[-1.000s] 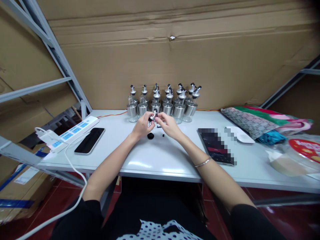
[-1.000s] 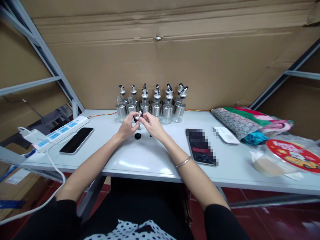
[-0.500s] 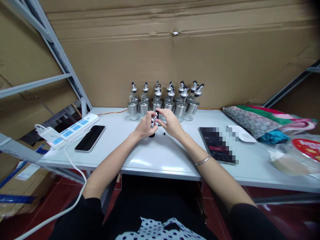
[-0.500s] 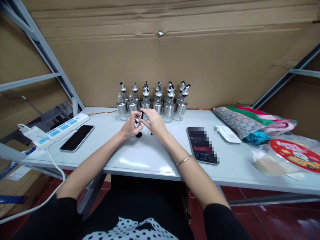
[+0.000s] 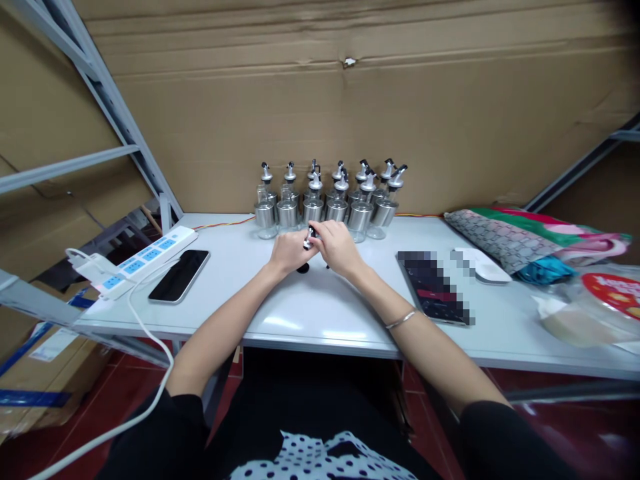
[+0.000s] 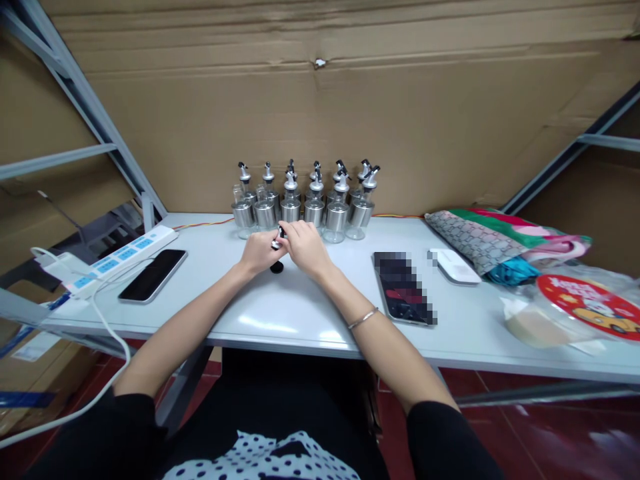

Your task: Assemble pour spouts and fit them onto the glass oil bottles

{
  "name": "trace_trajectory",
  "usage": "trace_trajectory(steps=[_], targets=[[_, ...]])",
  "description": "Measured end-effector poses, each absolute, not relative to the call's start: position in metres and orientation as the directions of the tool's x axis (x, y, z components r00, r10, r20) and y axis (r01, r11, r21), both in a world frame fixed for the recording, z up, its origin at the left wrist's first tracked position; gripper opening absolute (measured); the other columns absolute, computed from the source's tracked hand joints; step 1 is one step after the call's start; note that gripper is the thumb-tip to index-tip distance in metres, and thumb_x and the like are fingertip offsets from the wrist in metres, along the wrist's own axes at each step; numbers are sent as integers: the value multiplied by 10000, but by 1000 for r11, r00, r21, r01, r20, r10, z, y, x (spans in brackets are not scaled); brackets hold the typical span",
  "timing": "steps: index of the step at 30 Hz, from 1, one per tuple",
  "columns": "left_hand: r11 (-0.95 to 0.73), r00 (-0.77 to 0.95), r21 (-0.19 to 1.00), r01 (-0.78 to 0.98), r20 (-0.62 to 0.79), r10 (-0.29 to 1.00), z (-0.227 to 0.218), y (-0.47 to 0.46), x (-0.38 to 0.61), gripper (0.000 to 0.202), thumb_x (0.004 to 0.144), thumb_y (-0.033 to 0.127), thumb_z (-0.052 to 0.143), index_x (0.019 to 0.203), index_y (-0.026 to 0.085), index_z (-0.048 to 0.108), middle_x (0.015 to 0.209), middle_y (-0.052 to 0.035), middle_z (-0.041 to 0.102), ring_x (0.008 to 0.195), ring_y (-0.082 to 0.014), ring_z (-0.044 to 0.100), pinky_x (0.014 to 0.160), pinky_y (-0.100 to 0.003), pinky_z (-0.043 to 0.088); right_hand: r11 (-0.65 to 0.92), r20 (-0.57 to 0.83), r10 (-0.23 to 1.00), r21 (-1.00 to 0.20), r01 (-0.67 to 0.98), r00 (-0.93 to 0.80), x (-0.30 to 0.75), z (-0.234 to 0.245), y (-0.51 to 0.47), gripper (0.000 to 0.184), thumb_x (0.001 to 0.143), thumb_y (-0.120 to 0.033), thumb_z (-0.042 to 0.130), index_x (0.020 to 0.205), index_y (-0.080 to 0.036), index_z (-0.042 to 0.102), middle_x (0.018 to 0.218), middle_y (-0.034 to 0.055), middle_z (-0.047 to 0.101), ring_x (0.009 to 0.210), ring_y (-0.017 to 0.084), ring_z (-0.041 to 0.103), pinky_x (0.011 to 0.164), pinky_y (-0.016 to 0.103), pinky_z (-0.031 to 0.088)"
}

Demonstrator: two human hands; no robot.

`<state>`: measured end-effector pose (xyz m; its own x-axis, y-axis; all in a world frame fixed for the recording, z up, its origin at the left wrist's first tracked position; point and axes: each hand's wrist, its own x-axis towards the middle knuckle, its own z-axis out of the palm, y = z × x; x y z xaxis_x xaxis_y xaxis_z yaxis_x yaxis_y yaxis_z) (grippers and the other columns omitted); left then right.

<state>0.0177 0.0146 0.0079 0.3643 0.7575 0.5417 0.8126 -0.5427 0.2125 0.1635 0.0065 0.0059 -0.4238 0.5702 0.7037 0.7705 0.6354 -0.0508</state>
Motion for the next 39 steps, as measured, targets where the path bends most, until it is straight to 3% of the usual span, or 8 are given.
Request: trace_trajectory(steps=[4, 8, 10, 13, 17, 22, 27, 39], targets=[[-586, 398, 137, 799, 611, 684, 8, 15, 16, 221, 808, 315, 504, 656, 166, 559, 611, -58, 629, 556, -169, 573, 517, -264, 289, 665, 762, 484, -1, 747, -431, 164, 8, 6, 447, 977, -373, 274, 1102, -87, 594, 876, 144, 636, 828, 230, 534, 747, 359, 388], [-718, 571, -9, 696, 614, 545, 8, 17, 12, 146, 769, 246, 528, 644, 175, 549, 589, -28, 597, 543, -146, 539, 537, -257, 299, 670, 868, 446, -162, 724, -219, 177, 15, 7, 503, 994, -338, 171, 829, -169, 616, 671, 60, 588, 693, 180, 525, 713, 319, 388], [-719, 554, 0, 695, 637, 536, 8, 19, 8, 172, 787, 255, 516, 635, 177, 528, 574, -16, 570, 533, -136, 516, 537, -257, 290, 643, 880, 465, -264, 719, -94, 186, 20, 10, 471, 989, -324, 206, 766, -184, 597, 645, 42, 570, 680, 169, 530, 708, 301, 392], [-657, 434, 111, 746, 667, 606, 9, 25, -1, 231, 829, 298, 495, 629, 183, 491, 583, -4, 544, 542, -127, 487, 538, -255, 274, 559, 816, 577, -422, 714, 29, 196, 23, 17, 324, 945, -292, 346, 779, -174, 598, 746, 58, 617, 729, 171, 557, 698, 282, 400], [-618, 414, 185, 764, 593, 690, 5, 34, -10, 193, 823, 263, 506, 648, 186, 477, 642, -4, 548, 601, -132, 485, 563, -254, 285, 312, 524, 850, -576, 756, 49, 197, 12, 27, 147, 859, -188, 480, 864, -152, 622, 717, 41, 641, 664, 159, 567, 648, 251, 386], [-684, 546, 192, 703, 471, 693, -3, 40, -12, 125, 824, 237, 500, 713, 180, 501, 754, -25, 566, 723, -158, 517, 631, -255, 340, 172, 231, 970, -445, 879, -73, 193, -3, 30, 195, 869, -174, 471, 951, -150, 647, 801, 69, 701, 776, 183, 619, 723, 255, 398], [-704, 570, 209, 679, 454, 685, -5, 40, -11, 120, 835, 245, 479, 743, 177, 517, 794, -26, 558, 758, -157, 520, 661, -253, 358, 164, 220, 970, -289, 943, -101, 196, -6, 30, 257, 874, -177, 439, 989, -152, 668, 987, 115, 700, 931, 221, 628, 776, 275, 411], [-698, 566, 242, 674, 439, 698, -4, 39, -12, 121, 833, 237, 487, 750, 169, 542, 816, -28, 562, 753, -151, 524, 658, -245, 374, 323, 150, 944, -265, 908, -292, 200, -15, 34, 388, 753, 15, 466, 945, -197, 728, 908, 71, 653, 832, 182, 596, 755, 255, 411]])
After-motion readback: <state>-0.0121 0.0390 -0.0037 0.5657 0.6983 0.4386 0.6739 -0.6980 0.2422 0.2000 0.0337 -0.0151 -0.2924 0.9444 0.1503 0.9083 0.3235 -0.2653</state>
